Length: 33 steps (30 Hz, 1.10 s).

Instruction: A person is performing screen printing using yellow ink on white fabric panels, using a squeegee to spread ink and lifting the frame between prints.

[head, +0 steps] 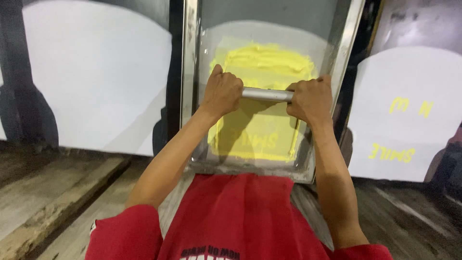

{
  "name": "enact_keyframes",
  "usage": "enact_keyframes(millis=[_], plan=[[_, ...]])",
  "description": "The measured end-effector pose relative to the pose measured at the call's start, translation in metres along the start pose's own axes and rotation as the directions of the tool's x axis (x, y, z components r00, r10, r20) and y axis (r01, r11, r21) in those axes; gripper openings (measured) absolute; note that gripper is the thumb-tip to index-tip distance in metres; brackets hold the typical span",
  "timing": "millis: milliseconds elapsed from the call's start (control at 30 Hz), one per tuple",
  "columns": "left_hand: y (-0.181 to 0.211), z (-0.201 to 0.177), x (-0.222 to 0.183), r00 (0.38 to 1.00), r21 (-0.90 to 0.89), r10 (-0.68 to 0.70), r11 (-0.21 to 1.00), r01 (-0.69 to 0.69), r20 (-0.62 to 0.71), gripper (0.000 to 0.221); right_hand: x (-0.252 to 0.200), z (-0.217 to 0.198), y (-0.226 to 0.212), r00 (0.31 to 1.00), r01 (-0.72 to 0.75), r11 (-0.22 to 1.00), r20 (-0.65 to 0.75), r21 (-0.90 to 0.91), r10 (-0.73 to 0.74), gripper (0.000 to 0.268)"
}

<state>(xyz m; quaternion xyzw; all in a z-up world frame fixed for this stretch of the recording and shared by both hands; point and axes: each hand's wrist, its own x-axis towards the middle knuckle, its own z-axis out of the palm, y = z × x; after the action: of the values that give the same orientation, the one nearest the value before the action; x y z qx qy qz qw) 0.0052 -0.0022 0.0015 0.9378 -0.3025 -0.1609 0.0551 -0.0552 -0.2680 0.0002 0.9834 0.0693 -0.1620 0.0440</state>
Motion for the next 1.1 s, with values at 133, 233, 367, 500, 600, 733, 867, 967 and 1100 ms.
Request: enact_keyframes(millis=[133, 233, 367, 500, 600, 733, 867, 967, 1100], plan=[[0.018, 0.0, -0.043, 0.999, -0.023, 0.014, 1.0, -0.013, 0.04, 0.008, -0.038, 0.009, -0.018, 0.997, 0.011, 1.0, 0.079, -0.005, -0.01, 0.042], [0.029, 0.02, -0.079, 0.999, -0.039, 0.027, 0.999, -0.025, 0.037, 0.013, -0.071, 0.013, -0.035, 0.987, -0.024, 0.999, 0.159, 0.048, 0.016, 0.041], [0.042, 0.043, -0.118, 0.999, -0.042, 0.042, 0.998, -0.042, 0.006, 0.013, -0.111, 0.023, -0.055, 0.982, -0.071, 0.994, 0.183, 0.083, 0.055, 0.041], [0.057, 0.058, -0.157, 0.998, -0.066, 0.062, 0.996, -0.063, -0.024, 0.018, -0.146, 0.007, -0.08, 0.975, -0.132, 0.983, 0.194, 0.131, 0.105, 0.043], [0.069, 0.064, -0.185, 0.999, -0.061, 0.044, 0.997, -0.043, 0.014, 0.015, -0.177, 0.03, -0.09, 0.974, -0.055, 0.997, 0.224, 0.053, 0.042, 0.05], [0.065, 0.063, -0.179, 0.991, -0.083, 0.065, 0.995, -0.055, 0.114, 0.019, -0.174, 0.0, -0.094, 0.965, -0.141, 0.969, 0.246, 0.203, 0.089, 0.03], [0.047, 0.045, -0.129, 0.968, -0.021, 0.082, 0.997, -0.079, 0.237, 0.025, -0.142, 0.013, -0.067, 0.98, 0.001, 1.0, 0.2, 0.024, -0.006, 0.031], [0.03, 0.005, -0.077, 0.974, 0.032, 0.089, 0.995, -0.097, 0.208, 0.025, -0.096, -0.001, -0.038, 0.985, 0.011, 1.0, 0.172, -0.03, -0.005, 0.037], [0.002, -0.017, 0.008, 0.998, 0.029, 0.052, 0.998, -0.052, -0.028, 0.017, -0.014, -0.018, 0.001, 0.99, -0.029, 0.989, -0.14, -0.143, 0.009, 0.037]])
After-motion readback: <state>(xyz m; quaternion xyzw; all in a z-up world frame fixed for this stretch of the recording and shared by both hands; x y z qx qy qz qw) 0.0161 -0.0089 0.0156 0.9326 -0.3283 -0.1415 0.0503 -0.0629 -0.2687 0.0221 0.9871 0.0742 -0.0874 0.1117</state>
